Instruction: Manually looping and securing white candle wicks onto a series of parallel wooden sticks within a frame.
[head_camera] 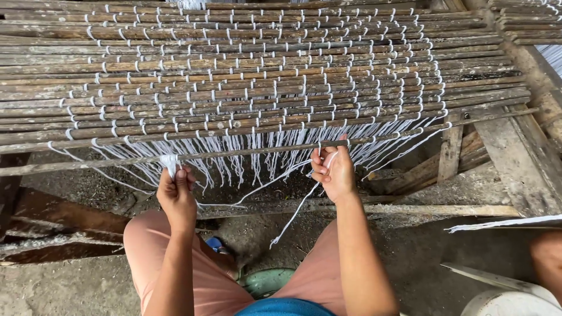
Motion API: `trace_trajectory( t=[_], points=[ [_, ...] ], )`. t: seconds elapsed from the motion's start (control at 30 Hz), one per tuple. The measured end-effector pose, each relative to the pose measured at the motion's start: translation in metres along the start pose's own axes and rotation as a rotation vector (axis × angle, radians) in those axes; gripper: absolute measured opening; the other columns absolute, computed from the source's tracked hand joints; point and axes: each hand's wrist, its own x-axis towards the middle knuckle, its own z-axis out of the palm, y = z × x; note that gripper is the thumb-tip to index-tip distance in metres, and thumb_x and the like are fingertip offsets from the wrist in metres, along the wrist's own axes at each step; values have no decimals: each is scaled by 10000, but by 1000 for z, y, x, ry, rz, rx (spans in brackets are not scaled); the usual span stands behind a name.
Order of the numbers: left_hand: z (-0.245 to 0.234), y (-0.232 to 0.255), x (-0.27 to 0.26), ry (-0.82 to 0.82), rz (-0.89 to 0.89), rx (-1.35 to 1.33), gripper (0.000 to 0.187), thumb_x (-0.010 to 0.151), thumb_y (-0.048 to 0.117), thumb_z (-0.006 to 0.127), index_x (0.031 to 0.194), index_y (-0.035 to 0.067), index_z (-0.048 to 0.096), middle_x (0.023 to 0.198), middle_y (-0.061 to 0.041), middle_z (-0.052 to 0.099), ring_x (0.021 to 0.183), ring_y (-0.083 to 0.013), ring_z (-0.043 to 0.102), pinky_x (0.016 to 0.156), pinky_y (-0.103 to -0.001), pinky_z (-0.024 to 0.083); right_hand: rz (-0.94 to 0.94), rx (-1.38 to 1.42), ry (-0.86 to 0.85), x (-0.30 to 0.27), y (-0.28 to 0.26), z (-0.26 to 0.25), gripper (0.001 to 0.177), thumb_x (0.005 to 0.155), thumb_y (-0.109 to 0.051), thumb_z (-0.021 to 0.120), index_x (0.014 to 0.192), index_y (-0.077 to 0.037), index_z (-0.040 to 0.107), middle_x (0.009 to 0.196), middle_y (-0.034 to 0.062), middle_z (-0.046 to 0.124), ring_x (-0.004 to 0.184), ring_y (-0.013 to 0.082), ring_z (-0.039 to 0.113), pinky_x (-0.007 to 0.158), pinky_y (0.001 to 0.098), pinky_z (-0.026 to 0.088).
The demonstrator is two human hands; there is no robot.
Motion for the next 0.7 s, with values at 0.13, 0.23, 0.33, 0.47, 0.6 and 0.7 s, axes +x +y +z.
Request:
trace_trajectory(
  t=[0.13, 0.23, 0.33, 0.47, 0.6, 0.7],
  points=[
    [0, -1, -2, 35, 5, 43, 190, 1117, 26, 479, 984, 27, 614, 717, -56, 579, 634, -123, 428, 658, -279, 380, -308, -414, 175, 9, 70, -19, 710, 1012, -747, 292, 715, -142, 514, 580, -54, 252, 435, 35, 232, 370, 139, 183],
    [3, -3, -4, 58, -1, 60, 186, 1107, 29, 488, 979, 37, 622, 699, -58, 584, 637, -141, 446, 671, -298, 381, -353, -619, 376, 17, 156, -75, 561, 1058, -617, 402, 852, -142, 618, 622, -12, 435, 497, 82, 377, 446, 177, 312],
    [4, -13, -6, 104, 4, 96, 171, 1084, 35, 525, 946, 61, 623, 680, -56, 597, 660, -147, 470, 688, -311, 414, -409, -817, 282, 14, 233, -135, 328, 1089, -345, 543, 903, -82, 611, 791, 70, 572, 788, 178, 527, 782, 306, 452],
    [3, -21, -11, 119, -41, -4, 172, 1076, 189, 543, 986, 83, 644, 701, -50, 599, 702, -134, 481, 704, -311, 441, 348, -1340, -16, -5, 274, -176, 409, 919, -539, 687, 946, -133, 723, 894, 133, 716, 784, 309, 692, 642, 372, 553],
    [6, -26, -16, 114, -66, -62, 241, 1104, 300, 457, 1168, 122, 608, 684, -48, 591, 661, -144, 472, 659, -290, 415, 630, -1243, -736, -5, 257, -104, 351, 986, -323, 544, 846, -78, 752, 597, 29, 577, 383, 95, 465, 376, 201, 352],
    [7, -12, -18, 100, -35, -44, 237, 1107, 296, 446, 1211, 127, 574, 673, -38, 594, 633, -137, 446, 634, -286, 395, 27, -878, -505, -8, 202, 36, 251, 976, -166, 654, 759, -57, 718, 641, 72, 657, 628, 177, 605, 642, 313, 502]
  ],
)
